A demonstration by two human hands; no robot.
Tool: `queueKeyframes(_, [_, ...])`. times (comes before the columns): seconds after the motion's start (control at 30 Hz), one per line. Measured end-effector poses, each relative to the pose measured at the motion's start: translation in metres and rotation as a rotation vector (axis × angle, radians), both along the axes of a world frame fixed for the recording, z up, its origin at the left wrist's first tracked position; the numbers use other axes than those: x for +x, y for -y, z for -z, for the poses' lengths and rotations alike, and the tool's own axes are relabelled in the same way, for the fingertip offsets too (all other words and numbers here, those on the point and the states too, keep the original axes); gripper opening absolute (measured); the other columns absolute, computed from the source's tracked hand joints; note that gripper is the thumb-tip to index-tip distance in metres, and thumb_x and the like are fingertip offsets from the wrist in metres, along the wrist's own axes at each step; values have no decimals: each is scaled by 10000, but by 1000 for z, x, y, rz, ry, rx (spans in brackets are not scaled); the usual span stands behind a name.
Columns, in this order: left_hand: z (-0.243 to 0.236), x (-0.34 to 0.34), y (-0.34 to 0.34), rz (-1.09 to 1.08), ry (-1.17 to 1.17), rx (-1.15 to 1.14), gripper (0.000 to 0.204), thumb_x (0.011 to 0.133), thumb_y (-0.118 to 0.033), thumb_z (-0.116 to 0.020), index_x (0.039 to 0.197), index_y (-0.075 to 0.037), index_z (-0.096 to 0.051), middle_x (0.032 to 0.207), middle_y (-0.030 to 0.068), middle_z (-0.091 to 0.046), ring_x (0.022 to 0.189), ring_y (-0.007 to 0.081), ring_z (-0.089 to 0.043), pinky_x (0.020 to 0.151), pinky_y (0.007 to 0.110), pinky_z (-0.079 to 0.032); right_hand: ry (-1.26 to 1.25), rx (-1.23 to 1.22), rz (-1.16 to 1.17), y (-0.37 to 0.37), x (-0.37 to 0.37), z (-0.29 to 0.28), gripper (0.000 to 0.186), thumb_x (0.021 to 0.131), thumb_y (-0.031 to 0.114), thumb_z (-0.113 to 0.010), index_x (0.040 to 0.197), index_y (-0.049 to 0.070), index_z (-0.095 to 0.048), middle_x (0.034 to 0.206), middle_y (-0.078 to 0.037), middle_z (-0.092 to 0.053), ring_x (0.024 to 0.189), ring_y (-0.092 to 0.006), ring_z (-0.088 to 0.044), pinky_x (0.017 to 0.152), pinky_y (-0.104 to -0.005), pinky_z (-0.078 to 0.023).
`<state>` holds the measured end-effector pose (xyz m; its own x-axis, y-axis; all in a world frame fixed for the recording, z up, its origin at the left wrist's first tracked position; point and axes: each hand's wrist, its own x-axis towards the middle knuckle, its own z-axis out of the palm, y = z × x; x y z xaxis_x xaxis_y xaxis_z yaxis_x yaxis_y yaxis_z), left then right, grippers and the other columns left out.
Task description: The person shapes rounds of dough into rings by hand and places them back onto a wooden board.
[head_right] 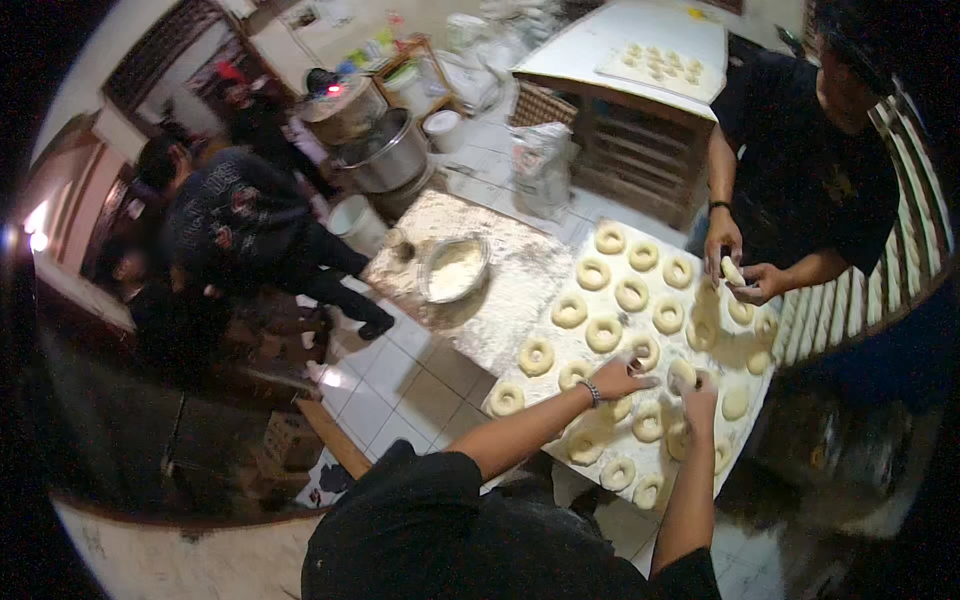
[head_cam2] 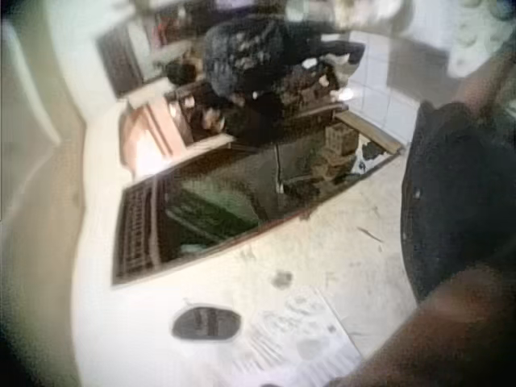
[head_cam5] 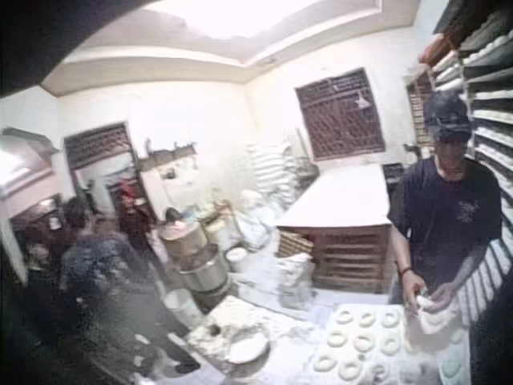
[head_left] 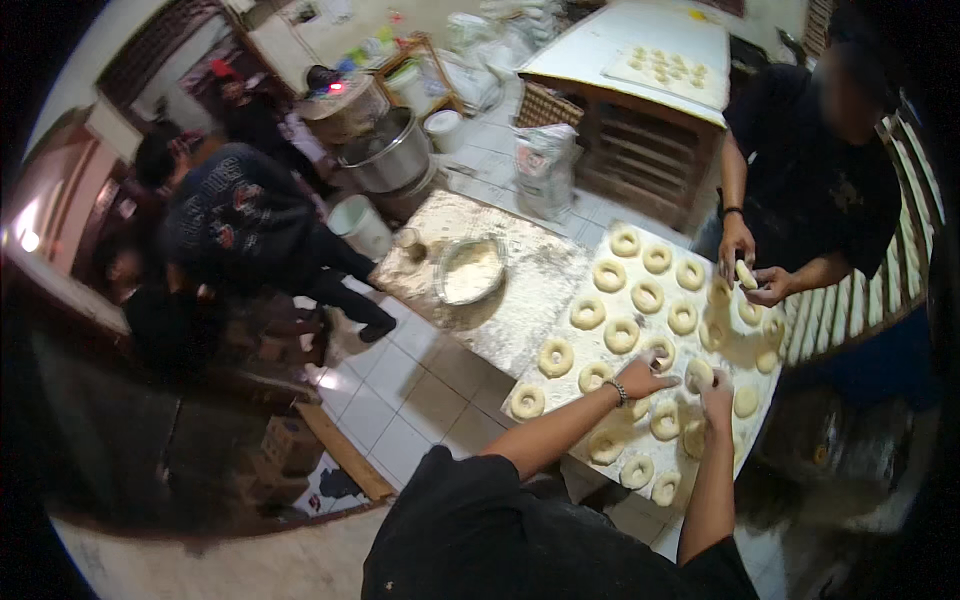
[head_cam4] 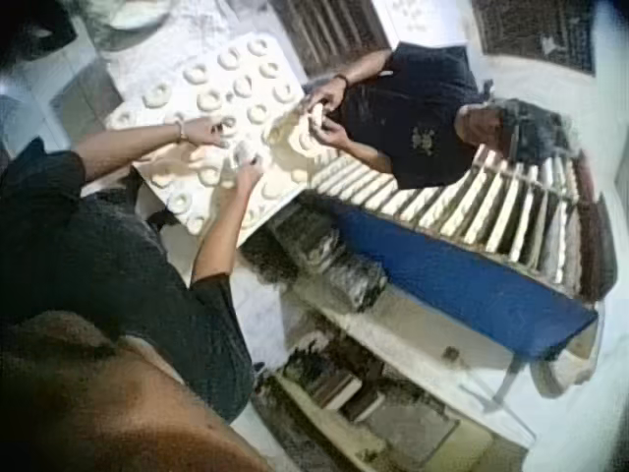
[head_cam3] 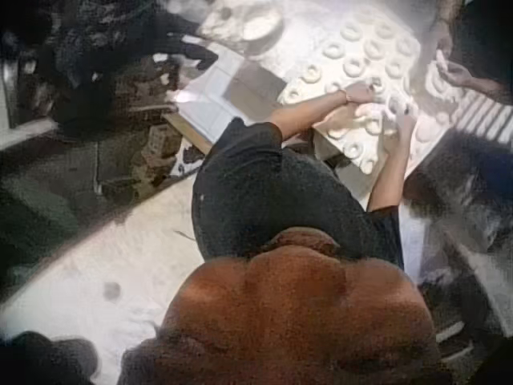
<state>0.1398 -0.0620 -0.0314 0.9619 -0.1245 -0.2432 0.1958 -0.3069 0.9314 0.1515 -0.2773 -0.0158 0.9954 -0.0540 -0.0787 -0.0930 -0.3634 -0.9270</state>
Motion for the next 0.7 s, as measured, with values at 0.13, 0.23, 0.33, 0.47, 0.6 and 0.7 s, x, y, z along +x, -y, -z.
queueKeyframes(0.13, [-27, -39, 40, -10, 18, -361, 534, 833, -396, -773, 1156, 11, -651, 940, 75, -701, 767, 152, -623, 710, 313, -530, -189, 393, -110, 21, -34, 5, 331, 855, 29, -602, 1182, -18, -582, 862, -79, -651, 669, -137, -615, 614, -264, -522])
queueKeyframes(0.23, [-45, -69, 47, -87, -21, -442, 431, 838, -348, -785, 1087, -7, -696, 885, 24, -696, 713, 86, -606, 592, 263, -504, -280, 635, -122, 30, -49, -2, 336, 840, 39, -567, 1170, -13, -588, 838, -63, -622, 684, -146, -607, 617, -281, -516])
queueKeyframes(0.33, [-57, -93, 40, -53, -108, -313, 412, 857, -270, -765, 1130, 23, -667, 965, 51, -692, 804, 98, -633, 665, 257, -520, -304, 551, -220, 31, -68, -18, 266, 836, 74, -652, 1084, -15, -621, 861, -43, -651, 711, -137, -618, 627, -262, -516])
queueKeyframes(0.47, [-64, -109, 26, 23, -104, -294, 342, 841, -237, -764, 1085, -9, -690, 896, 24, -688, 759, 94, -613, 640, 260, -508, -196, 510, -277, 16, -95, -33, 397, 791, 27, -759, 1140, -62, -591, 1014, -124, -690, 872, -176, -666, 750, -328, -560])
queueKeyframes(0.6, [-69, -118, 25, 118, 309, 218, 353, 811, -233, -705, 1071, 2, -658, 929, 164, -691, 831, 257, -667, 757, 377, -534, -206, 302, -357, 0, -108, -40, 303, 811, 35, -740, 1083, -47, -635, 976, -107, -705, 871, -163, -670, 750, -309, -561])
queueKeyframes(0.7, [-69, -122, 28, -96, 585, 213, 406, 840, -251, -650, 1154, 3, -608, 1061, 223, -643, 991, 369, -631, 876, 429, -502, -324, 543, -384, -16, -116, -50, 271, 835, 55, -712, 1081, -35, -648, 968, -99, -706, 872, -151, -670, 748, -300, -556])
